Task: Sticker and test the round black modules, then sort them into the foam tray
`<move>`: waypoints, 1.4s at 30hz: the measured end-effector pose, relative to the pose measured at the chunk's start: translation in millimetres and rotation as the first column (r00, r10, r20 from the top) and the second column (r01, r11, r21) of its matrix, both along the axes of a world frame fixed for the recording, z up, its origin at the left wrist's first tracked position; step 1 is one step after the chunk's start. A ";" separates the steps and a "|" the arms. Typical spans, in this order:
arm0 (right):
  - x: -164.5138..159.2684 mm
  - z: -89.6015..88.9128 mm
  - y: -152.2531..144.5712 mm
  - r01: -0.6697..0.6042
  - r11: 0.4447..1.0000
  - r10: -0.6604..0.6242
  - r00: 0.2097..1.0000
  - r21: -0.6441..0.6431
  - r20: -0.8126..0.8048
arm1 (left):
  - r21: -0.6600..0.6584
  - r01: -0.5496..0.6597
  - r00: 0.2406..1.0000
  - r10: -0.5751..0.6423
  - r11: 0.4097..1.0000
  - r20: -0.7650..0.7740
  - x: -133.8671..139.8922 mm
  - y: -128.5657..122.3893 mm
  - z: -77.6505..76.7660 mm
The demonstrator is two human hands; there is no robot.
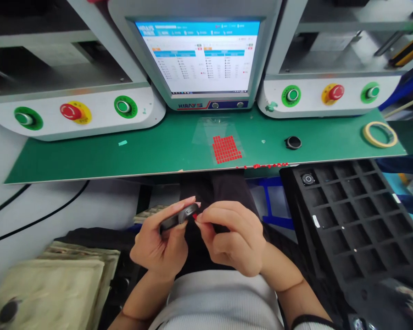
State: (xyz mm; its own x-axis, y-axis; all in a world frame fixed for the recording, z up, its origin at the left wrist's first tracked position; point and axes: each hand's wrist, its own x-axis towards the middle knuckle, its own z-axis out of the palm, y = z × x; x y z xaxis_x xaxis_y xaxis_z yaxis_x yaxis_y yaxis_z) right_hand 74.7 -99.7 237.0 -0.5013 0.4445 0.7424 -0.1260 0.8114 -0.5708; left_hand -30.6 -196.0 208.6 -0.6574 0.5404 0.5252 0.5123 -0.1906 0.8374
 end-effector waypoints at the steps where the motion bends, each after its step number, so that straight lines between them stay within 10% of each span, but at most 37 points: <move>1: 0.1 -0.3 -1.5 -0.022 1.000 0.022 1.000 -0.020 0.004 | -0.006 -0.080 0.996 0.081 0.997 0.040 -1.1 2.2 0.9; 5: -5.9 -6.5 -13.7 -0.203 0.936 0.177 0.977 -0.287 -0.115 | -0.002 -0.315 0.931 0.310 0.949 0.192 -15.0 16.0 0.5; 11: -21.5 -20.9 -37.8 -0.322 0.441 0.262 0.939 -0.838 -0.223 | -0.124 -0.274 0.955 0.286 0.954 0.085 -26.2 28.7 -5.0; 19: -24.6 -27.3 -32.6 -0.334 0.265 0.322 0.915 -0.904 -0.244 | -0.088 -0.308 0.938 0.287 0.947 -0.193 -18.5 16.1 2.7; 27: -29.5 -52.1 -15.6 -0.253 -0.211 0.488 0.809 -0.944 -0.326 | -0.175 -0.245 0.967 0.254 0.953 0.029 -19.6 23.0 -6.9; 29: -23.9 -59.3 -5.6 -0.235 -0.114 0.457 0.851 -0.965 -0.261 | -0.173 -0.071 0.948 0.120 0.982 0.296 -21.3 29.7 -12.0; 33: -1.7 -66.5 19.5 -0.069 0.382 0.027 0.998 -0.922 -0.063 | -0.135 0.222 0.761 -0.085 0.966 0.643 -18.4 37.4 -19.6; 35: 12.0 -64.6 28.8 -0.017 0.508 -0.015 0.999 -0.861 -0.029 | -0.166 0.403 0.681 -0.173 0.900 0.712 -12.8 38.0 -22.6; 39: 37.1 -61.6 38.3 -0.062 0.535 0.175 0.984 -0.842 0.038 | -0.209 0.674 0.531 -0.268 0.709 0.804 1.3 44.0 -33.2; 42: 62.1 -68.9 45.6 0.101 0.493 0.085 0.983 -0.864 0.163 | -0.263 0.761 0.517 -0.309 0.594 0.798 11.8 55.3 -41.2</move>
State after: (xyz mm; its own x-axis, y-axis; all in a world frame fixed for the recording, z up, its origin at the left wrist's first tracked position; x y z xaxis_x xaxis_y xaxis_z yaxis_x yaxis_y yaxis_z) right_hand 136.7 -54.1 168.1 -0.5619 0.8195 -0.1124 0.0454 -0.1051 -0.9934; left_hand -18.9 -140.7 167.4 -0.1348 0.9143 -0.3820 -0.2088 0.3506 0.9130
